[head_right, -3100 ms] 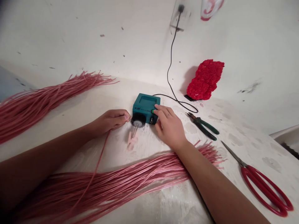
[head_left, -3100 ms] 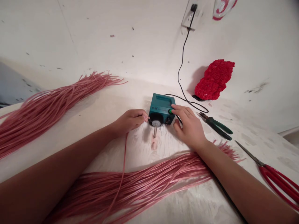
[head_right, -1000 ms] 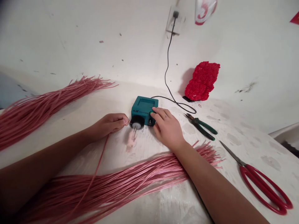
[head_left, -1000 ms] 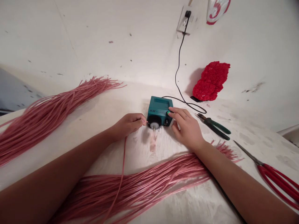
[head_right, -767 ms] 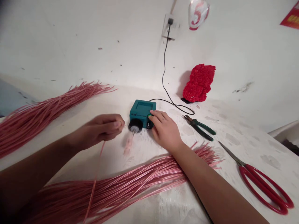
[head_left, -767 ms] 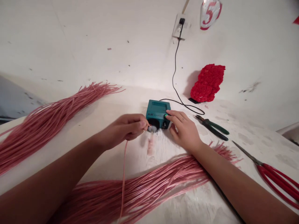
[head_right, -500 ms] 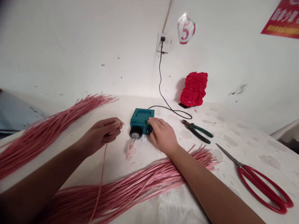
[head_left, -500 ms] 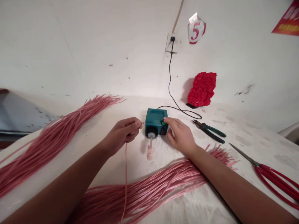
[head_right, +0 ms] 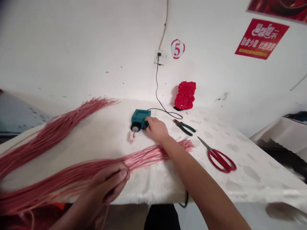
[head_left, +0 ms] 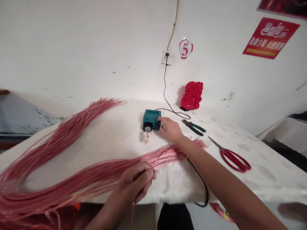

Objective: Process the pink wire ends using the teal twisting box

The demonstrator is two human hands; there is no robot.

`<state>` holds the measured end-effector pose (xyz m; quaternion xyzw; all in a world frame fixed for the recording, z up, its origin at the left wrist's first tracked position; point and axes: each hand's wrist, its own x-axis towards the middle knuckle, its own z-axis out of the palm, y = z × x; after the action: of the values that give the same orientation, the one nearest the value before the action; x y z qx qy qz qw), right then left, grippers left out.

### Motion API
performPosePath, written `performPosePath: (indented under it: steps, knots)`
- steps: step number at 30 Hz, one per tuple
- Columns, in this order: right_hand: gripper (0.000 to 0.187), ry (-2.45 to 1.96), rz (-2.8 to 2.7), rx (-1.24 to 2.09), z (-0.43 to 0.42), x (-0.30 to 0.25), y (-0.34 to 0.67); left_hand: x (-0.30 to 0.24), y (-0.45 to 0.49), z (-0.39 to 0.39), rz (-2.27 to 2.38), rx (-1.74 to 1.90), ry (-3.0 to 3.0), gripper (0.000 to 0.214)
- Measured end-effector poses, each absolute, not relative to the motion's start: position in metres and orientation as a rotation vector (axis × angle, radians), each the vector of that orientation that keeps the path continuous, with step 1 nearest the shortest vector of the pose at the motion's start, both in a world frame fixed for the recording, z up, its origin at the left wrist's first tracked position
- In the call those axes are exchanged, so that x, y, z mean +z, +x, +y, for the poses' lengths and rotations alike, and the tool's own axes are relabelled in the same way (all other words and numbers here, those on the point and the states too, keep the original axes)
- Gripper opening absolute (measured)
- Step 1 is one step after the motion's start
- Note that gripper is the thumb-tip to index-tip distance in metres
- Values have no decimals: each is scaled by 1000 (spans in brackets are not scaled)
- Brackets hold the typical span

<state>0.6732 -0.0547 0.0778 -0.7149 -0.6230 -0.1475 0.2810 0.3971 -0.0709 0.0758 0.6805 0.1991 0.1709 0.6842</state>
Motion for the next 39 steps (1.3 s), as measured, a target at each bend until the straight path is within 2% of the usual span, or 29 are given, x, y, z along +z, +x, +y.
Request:
performPosePath:
  steps: [3, 6, 10, 15, 20, 34, 39]
  knots:
    - [38, -1923, -1622, -299, -77, 78, 651, 38, 372, -118, 543, 323, 1440, 39]
    - [36, -1767, -1617, -57, -113, 75, 617, 19, 355, -149, 606, 293, 1416, 38]
    - [30, -1504, -1452, 241, -175, 68, 565, 21, 341, -170, 721, 315, 1521, 36]
    - [26, -1435, -1310, 514, -244, 55, 512, 26, 324, -182, 707, 435, 1804, 23]
    - [31, -1480, -1375, 458, -284, 45, 483, 22, 312, -192, 642, 671, 2036, 14]
    - [35, -1473, -1412, 451, -283, 38, 461, 16, 303, -200, 777, 659, 1804, 16]
    - [33, -1505, -1363, 477, -283, 37, 455, 12, 302, -202, 810, 738, 1818, 10]
